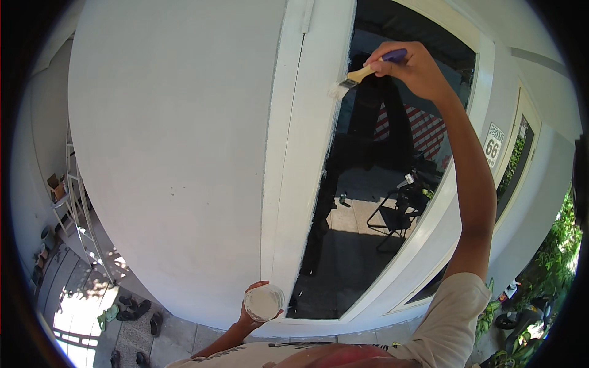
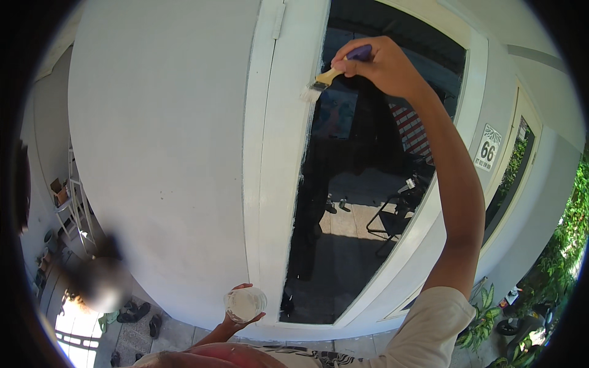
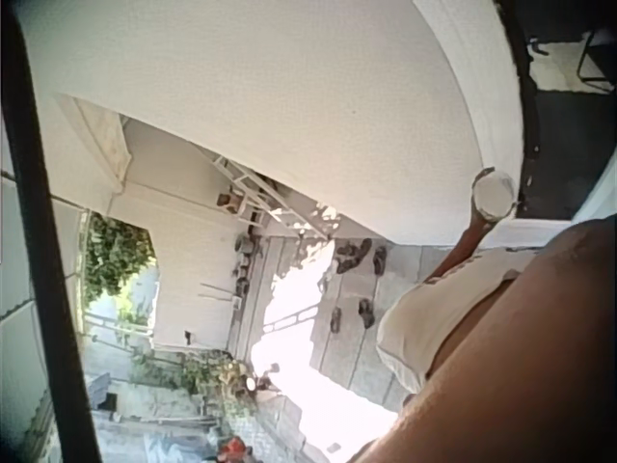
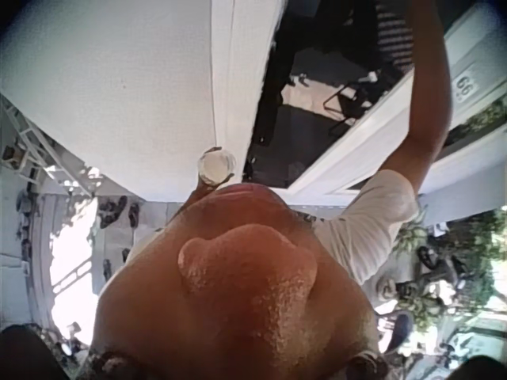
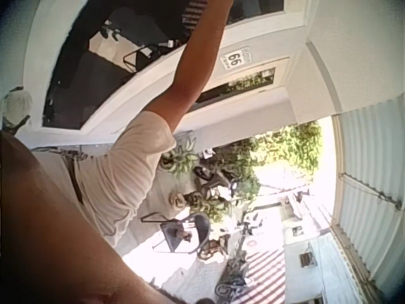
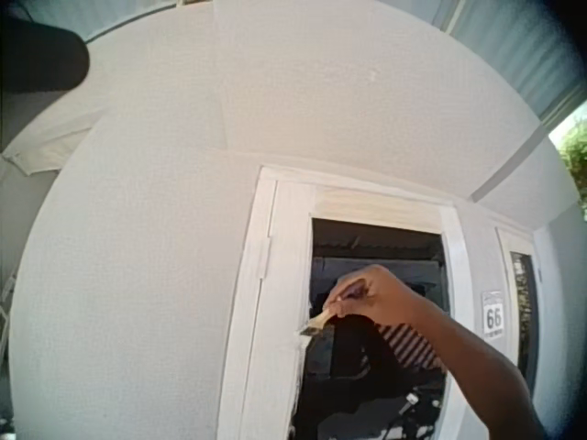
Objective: The person paints a doorframe using a paintbrush and a container of paint, repeatedly dipping the brush into the paint container and applying paint along the frame.
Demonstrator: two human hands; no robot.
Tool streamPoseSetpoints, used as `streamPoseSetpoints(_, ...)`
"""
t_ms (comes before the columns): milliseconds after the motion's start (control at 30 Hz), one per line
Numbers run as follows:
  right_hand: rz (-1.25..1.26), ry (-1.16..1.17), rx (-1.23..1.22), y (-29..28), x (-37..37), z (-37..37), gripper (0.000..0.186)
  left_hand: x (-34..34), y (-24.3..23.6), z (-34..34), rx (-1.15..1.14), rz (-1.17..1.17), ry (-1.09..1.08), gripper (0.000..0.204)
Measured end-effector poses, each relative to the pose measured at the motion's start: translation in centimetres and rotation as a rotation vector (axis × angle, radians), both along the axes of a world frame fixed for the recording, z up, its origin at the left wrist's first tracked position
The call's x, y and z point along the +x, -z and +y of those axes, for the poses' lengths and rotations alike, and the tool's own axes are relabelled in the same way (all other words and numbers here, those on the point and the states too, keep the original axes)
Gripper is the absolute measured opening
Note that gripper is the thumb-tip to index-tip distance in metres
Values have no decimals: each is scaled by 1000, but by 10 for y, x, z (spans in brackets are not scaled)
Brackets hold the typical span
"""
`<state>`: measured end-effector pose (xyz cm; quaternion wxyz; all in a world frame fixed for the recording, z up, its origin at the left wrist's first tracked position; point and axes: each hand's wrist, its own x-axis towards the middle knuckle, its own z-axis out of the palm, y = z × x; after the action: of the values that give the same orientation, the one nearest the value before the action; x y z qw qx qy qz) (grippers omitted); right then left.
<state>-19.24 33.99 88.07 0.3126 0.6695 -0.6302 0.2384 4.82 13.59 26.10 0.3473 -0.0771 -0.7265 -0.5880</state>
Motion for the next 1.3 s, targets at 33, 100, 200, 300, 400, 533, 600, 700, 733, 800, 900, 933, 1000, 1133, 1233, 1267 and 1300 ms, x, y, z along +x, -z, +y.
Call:
streamPoseSetpoints(33, 2, -6, 24, -23, -6, 0, 20, -1, 0, 0, -1, 6, 0, 109)
streamPoseSetpoints(100, 34, -111, -62, -60, -19, -5, 18, -1, 1, -1, 4, 12, -19, 109)
streamPoseSetpoints(200, -129, -161, -174, -97, -3, -3, 18, 2, -6, 2, -58, -28, -68, 109)
streamPoseSetpoints(300, 10, -189, -310, -133, -5, 6, 20, -2, -2, 2, -11, -25, -39, 109)
streamPoseSetpoints(400, 108, -172, -430, -148, -2, 5, 21, -5, 2, 2, 78, 5, 0, 109)
streamPoseSetpoints(533, 221, -181, -618, -121, -9, -7, 20, -4, 3, -1, 63, -4, -37, 109)
streamPoseSetpoints(600, 351, -82, -574, -93, -6, -3, 19, -9, 4, -2, 54, 20, -25, 109)
streamPoseSetpoints(700, 448, -96, -530, -55, -5, -3, 17, -10, 5, -3, 14, 19, -23, 109)
streamPoseSetpoints(733, 443, -100, -531, -44, -9, 0, 17, -9, 6, -3, 14, 16, -28, 109)
streamPoseSetpoints(800, 348, -81, -345, -29, -19, 10, 21, -8, 7, -3, -30, 35, -71, 109)
streamPoseSetpoints(900, 295, -94, -244, -40, -28, 20, 21, -4, 7, -1, 90, 51, -22, 108)
streamPoseSetpoints(933, 233, -84, -206, -48, -27, 21, 22, -3, 6, 0, 88, 48, -25, 108)
streamPoseSetpoints(1000, 222, -47, -328, -81, -26, 20, 21, -1, 0, 0, 72, -3, -23, 109)
streamPoseSetpoints(1133, 150, -194, -508, -129, 0, 0, 19, -7, -5, 3, 18, 4, -30, 110)
streamPoseSetpoints(1233, 262, -192, -632, -130, 2, -11, 18, -9, -1, 6, -29, 44, -77, 110)
streamPoseSetpoints(1267, 255, -189, -626, -120, 5, -15, 18, -11, 0, 6, -31, 54, -75, 110)
streamPoseSetpoints(1300, 366, -80, -592, -105, 7, -14, 16, -12, 1, 7, -33, 64, -70, 110)
